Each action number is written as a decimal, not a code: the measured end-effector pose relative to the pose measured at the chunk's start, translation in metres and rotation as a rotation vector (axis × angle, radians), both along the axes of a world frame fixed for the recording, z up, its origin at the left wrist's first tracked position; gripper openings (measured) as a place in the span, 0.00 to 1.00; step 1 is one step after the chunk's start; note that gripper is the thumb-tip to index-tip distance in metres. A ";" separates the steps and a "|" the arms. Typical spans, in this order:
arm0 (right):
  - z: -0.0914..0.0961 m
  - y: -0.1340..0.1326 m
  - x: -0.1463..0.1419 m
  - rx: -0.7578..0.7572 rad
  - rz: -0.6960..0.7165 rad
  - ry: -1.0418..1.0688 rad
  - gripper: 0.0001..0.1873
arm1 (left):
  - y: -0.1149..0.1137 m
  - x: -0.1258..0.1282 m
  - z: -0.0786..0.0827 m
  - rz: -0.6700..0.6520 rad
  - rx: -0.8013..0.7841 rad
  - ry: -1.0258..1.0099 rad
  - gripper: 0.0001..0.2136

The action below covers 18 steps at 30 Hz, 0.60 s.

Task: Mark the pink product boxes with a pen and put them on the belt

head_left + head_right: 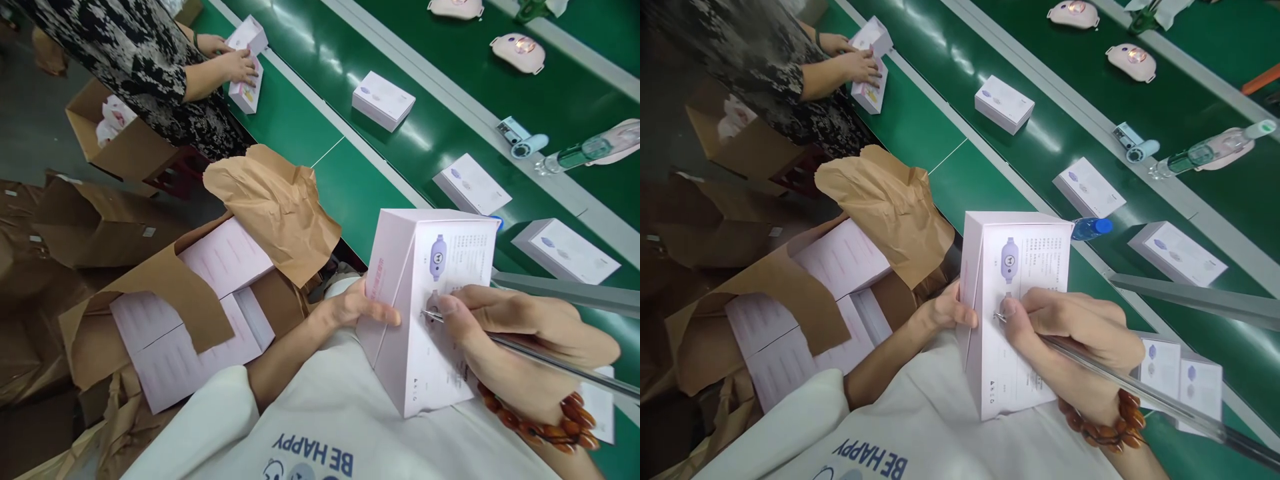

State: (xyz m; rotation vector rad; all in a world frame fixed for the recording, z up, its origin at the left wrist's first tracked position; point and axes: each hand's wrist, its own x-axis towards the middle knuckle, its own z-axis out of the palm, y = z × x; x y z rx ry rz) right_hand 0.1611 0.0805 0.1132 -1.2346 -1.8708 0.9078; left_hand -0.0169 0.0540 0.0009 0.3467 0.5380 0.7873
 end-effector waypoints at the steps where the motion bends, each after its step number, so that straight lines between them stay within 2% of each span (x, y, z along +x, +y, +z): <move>1: 0.000 -0.001 0.000 -0.005 0.000 -0.005 0.18 | 0.000 0.000 0.000 -0.003 -0.003 0.001 0.41; 11: 0.004 -0.002 -0.001 -0.037 -0.030 -0.070 0.21 | 0.001 -0.001 0.003 -0.016 -0.010 0.049 0.42; 18: 0.002 -0.004 -0.010 0.029 -0.063 -0.066 0.21 | 0.001 0.000 0.004 -0.018 -0.021 0.046 0.42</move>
